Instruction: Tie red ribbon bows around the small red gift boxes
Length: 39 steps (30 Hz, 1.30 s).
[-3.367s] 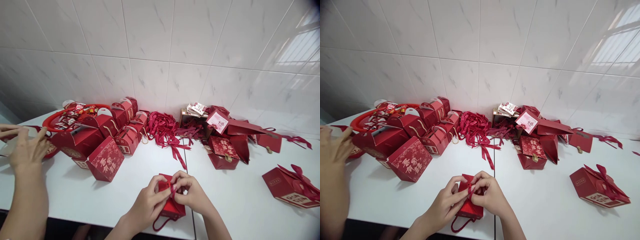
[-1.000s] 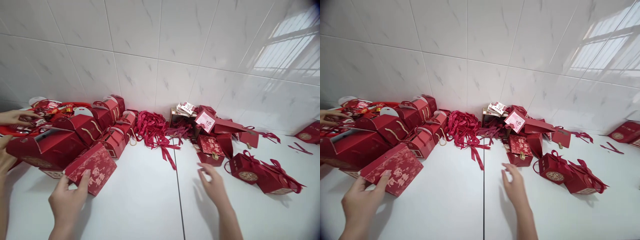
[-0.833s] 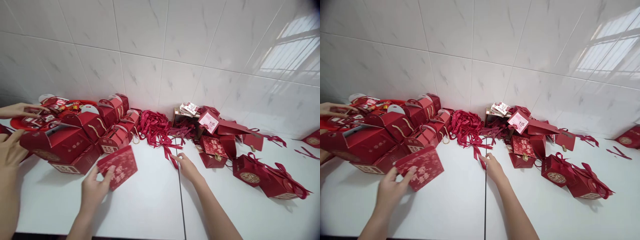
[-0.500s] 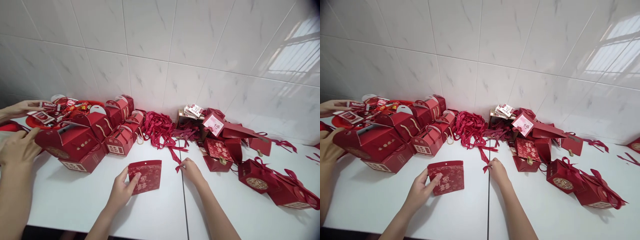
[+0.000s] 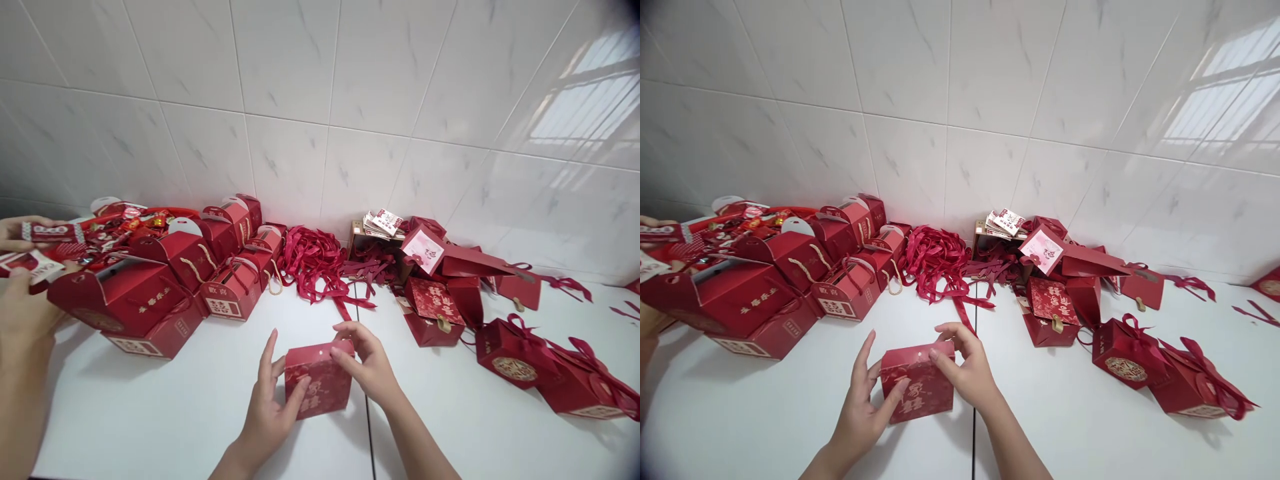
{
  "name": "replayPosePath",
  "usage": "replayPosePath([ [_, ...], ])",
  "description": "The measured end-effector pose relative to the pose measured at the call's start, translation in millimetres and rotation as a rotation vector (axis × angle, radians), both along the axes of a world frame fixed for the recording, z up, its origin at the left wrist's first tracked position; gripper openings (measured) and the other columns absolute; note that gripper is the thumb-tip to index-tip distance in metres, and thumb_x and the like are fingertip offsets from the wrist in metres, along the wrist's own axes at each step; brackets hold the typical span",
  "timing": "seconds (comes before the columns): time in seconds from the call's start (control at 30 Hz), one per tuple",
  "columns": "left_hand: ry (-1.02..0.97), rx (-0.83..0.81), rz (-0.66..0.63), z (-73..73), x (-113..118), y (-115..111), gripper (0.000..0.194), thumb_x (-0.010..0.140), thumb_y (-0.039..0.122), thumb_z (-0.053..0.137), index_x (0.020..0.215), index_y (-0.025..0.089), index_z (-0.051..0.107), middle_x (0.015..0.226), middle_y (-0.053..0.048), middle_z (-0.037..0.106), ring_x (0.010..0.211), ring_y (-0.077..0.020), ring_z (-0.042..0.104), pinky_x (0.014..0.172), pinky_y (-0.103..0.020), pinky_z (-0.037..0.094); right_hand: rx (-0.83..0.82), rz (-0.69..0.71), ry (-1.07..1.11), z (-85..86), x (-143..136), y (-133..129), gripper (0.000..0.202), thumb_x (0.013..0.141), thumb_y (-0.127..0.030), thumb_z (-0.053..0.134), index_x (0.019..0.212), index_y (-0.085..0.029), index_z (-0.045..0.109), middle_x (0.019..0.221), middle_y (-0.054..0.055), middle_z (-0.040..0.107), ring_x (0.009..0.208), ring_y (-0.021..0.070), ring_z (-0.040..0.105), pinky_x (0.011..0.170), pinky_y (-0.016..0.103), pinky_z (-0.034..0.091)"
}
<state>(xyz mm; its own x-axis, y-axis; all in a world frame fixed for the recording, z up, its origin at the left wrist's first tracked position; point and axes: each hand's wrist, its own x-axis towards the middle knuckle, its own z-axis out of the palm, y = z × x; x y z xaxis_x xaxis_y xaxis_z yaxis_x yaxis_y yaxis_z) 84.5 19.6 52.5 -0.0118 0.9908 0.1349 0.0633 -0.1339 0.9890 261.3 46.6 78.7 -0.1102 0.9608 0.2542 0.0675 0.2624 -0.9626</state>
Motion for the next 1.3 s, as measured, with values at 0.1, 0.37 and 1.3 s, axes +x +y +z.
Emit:
replayPosePath([
  [0.1,0.108,0.105,-0.001,-11.3,-8.9,6.3,0.074,0.084,0.035,0.057,0.145,0.028,0.016,0.108,-0.007,0.062,0.093,-0.0207,0.065,0.074,-0.031,0.058,-0.112,-0.003,0.164,-7.1,-5.6,4.8,0.018,0.077,-0.024,0.063,0.092,-0.023,0.054,0.094,0.000,0.058,0.065,0.0096,0.050,0.059,0.023,0.040],
  [0.37,0.246,0.234,-0.253,-11.0,-19.8,19.4,0.012,0.087,0.027,0.054,0.096,0.021,0.059,0.098,-0.007,0.065,0.094,-0.0201,0.062,0.082,-0.031,0.051,-0.140,0.283,-0.034,-2.8,20.6,25.0,0.031,0.070,-0.047,0.071,0.061,-0.018,0.066,0.104,0.007,0.064,0.098,0.0217,0.058,0.081,0.032,0.045],
  [1.3,-0.075,-0.006,-0.177,-6.0,0.6,5.3,0.025,0.085,0.041,0.055,0.092,0.018,0.061,0.085,-0.006,0.069,0.079,-0.0187,0.065,0.071,-0.028,0.053,-0.639,-0.641,-0.831,-47.7,78.6,229.5,0.032,0.090,-0.032,0.057,0.116,-0.012,0.055,0.117,0.011,0.056,0.102,0.0210,0.057,0.086,0.040,0.050],
])
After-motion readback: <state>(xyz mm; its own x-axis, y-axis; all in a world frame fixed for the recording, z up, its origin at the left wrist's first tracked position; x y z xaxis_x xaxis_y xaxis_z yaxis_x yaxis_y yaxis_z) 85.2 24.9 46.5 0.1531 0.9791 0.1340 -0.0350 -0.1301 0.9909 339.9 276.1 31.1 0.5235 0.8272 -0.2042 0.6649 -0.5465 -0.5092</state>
